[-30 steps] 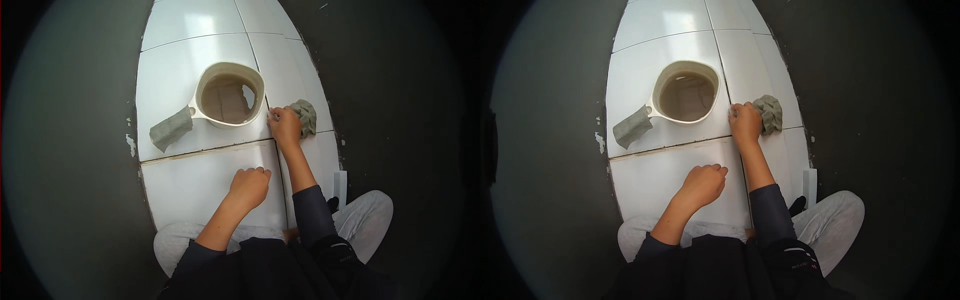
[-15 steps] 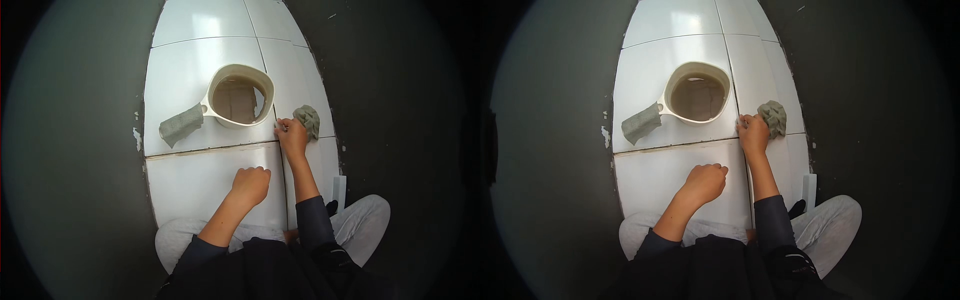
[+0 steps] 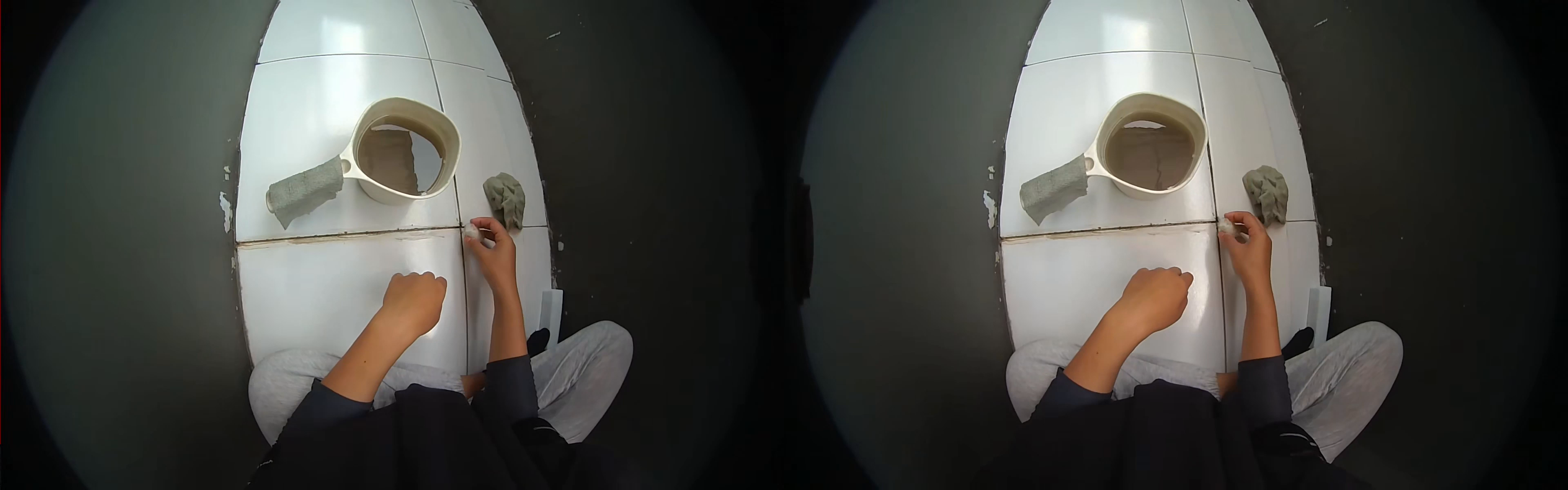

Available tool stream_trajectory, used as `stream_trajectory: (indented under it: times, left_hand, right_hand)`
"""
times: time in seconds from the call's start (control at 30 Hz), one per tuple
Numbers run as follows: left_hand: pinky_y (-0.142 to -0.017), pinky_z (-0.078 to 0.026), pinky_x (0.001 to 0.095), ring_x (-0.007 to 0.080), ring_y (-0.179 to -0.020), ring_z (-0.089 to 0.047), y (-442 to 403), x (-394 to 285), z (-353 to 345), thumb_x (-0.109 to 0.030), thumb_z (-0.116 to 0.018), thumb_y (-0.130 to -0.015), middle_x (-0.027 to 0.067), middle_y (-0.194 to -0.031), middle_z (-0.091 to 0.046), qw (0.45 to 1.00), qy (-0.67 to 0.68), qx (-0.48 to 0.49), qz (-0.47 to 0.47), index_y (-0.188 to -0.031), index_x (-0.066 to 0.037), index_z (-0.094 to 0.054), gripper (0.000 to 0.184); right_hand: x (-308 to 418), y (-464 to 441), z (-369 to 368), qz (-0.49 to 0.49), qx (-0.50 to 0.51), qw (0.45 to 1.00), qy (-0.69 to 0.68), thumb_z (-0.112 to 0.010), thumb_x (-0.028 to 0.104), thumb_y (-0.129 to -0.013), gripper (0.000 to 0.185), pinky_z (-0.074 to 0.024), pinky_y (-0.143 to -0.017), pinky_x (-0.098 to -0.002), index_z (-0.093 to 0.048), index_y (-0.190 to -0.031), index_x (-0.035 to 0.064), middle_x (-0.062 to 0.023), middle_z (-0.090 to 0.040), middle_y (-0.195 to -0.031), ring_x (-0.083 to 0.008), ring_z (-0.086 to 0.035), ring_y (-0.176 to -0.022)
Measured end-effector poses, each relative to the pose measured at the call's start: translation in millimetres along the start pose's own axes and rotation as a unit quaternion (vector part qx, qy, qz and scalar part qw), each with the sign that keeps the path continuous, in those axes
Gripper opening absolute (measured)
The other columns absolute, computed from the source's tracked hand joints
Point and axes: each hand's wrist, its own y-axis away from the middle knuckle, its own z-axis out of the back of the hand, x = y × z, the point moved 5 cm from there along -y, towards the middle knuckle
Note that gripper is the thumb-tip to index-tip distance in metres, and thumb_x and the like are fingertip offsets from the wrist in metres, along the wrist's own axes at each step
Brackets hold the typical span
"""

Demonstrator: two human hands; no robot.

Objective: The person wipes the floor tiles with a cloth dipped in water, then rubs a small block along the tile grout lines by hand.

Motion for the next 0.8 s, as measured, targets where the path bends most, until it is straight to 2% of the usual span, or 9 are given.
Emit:
stream_trajectory:
  times: [0.03,0.13,0.23,0.33,0.5,0.6,0.67,0.77,0.8]
  left_hand:
    - [-0.068,-0.051,0.0437,0.0315,-0.078,-0.065,0.5,0.0,0.4,-0.009,-0.052,-0.083,0.0133,-0.084,-0.064,1.000,-0.001,0.002,0.001,-0.089,-0.002,-0.062,0.014]
    - [-0.067,-0.051,0.0436,0.0311,-0.077,-0.065,2.2,1.4,1.5,-0.009,-0.051,-0.083,0.0131,-0.084,-0.064,1.000,-0.002,0.000,0.004,-0.089,-0.002,-0.062,0.014]
    - [-0.067,-0.050,0.0435,0.0306,-0.076,-0.064,1.8,0.6,1.5,-0.009,-0.052,-0.083,0.0128,-0.084,-0.064,1.000,-0.006,-0.005,0.004,-0.089,-0.002,-0.062,0.014]
    - [-0.067,-0.050,0.0434,0.0302,-0.076,-0.064,1.9,0.5,0.4,-0.008,-0.052,-0.083,0.0123,-0.084,-0.064,1.000,-0.004,-0.006,0.003,-0.090,-0.002,-0.062,0.014]
    - [-0.068,-0.050,0.0434,0.0301,-0.077,-0.064,2.3,-1.5,-0.5,-0.008,-0.052,-0.082,0.0119,-0.084,-0.064,1.000,0.000,-0.002,0.005,-0.090,-0.002,-0.062,0.014]
    - [-0.070,-0.047,0.0391,0.0254,-0.081,-0.065,3.8,-1.5,-1.7,-0.006,-0.060,-0.078,0.0095,-0.083,-0.066,1.000,-0.007,-0.011,0.024,-0.086,-0.006,-0.065,0.010]
    - [-0.069,-0.049,0.0425,0.0286,-0.078,-0.064,7.0,-0.5,0.2,-0.011,-0.054,-0.082,0.0120,-0.085,-0.065,0.999,-0.015,0.029,0.033,-0.089,-0.004,-0.063,0.013]
    - [-0.069,-0.049,0.0423,0.0282,-0.078,-0.065,11.3,5.7,0.1,-0.011,-0.054,-0.082,0.0120,-0.085,-0.066,0.996,-0.026,0.057,0.066,-0.088,-0.005,-0.064,0.013]
    - [-0.069,-0.049,0.0423,0.0282,-0.078,-0.065,12.2,6.4,-1.0,-0.011,-0.054,-0.082,0.0120,-0.085,-0.066,0.996,-0.026,0.059,0.067,-0.088,-0.005,-0.064,0.013]
  right_hand:
    - [5.1,1.2,-3.9,-0.001,0.002,1.000,0.000,-0.072,0.000,-0.072,0.031,-0.0475,-0.072,-0.0282,-0.064,-0.101,0.0049,-0.0034,-0.062,-0.092,-0.0147,-0.059,-0.084]
    - [28.5,5.8,-13.2,0.103,0.022,0.987,0.122,-0.068,-0.003,-0.072,0.028,-0.0489,-0.074,-0.0335,-0.065,-0.099,0.0069,-0.0066,-0.062,-0.096,-0.0238,-0.058,-0.085]
    - [32.6,8.4,-18.9,0.151,0.028,0.974,0.166,-0.069,-0.003,-0.071,0.029,-0.0488,-0.076,-0.0343,-0.066,-0.098,0.0073,-0.0057,-0.062,-0.096,-0.0253,-0.057,-0.089]
    - [41.7,13.5,-19.6,0.207,0.025,0.961,0.184,-0.069,-0.004,-0.070,0.029,-0.0487,-0.078,-0.0346,-0.066,-0.096,0.0072,-0.0049,-0.063,-0.096,-0.0255,-0.056,-0.092]
    - [30.3,7.2,-21.5,0.215,0.001,0.961,0.174,-0.073,-0.002,-0.067,0.028,-0.0476,-0.077,-0.0357,-0.068,-0.093,0.0060,-0.0056,-0.064,-0.099,-0.0256,-0.057,-0.091]
    - [38.3,8.3,-31.1,0.215,-0.004,0.962,0.167,-0.073,-0.003,-0.066,0.027,-0.0488,-0.075,-0.0353,-0.068,-0.090,0.0063,-0.0046,-0.064,-0.095,-0.0252,-0.057,-0.091]
    - [43.9,8.2,-47.9,0.215,0.016,0.967,0.133,-0.073,-0.005,-0.063,0.026,-0.0499,-0.073,-0.0336,-0.069,-0.086,0.0064,-0.0034,-0.064,-0.092,-0.0239,-0.056,-0.089]
    - [65.6,13.9,-67.1,0.294,0.025,0.944,0.150,-0.074,-0.005,-0.062,0.025,-0.0498,-0.072,-0.0331,-0.070,-0.083,0.0075,-0.0019,-0.064,-0.088,-0.0234,-0.055,-0.086]
    - [63.5,13.3,-65.3,0.292,0.026,0.944,0.149,-0.074,-0.005,-0.062,0.025,-0.0498,-0.072,-0.0331,-0.070,-0.083,0.0075,-0.0019,-0.064,-0.088,-0.0234,-0.055,-0.086]
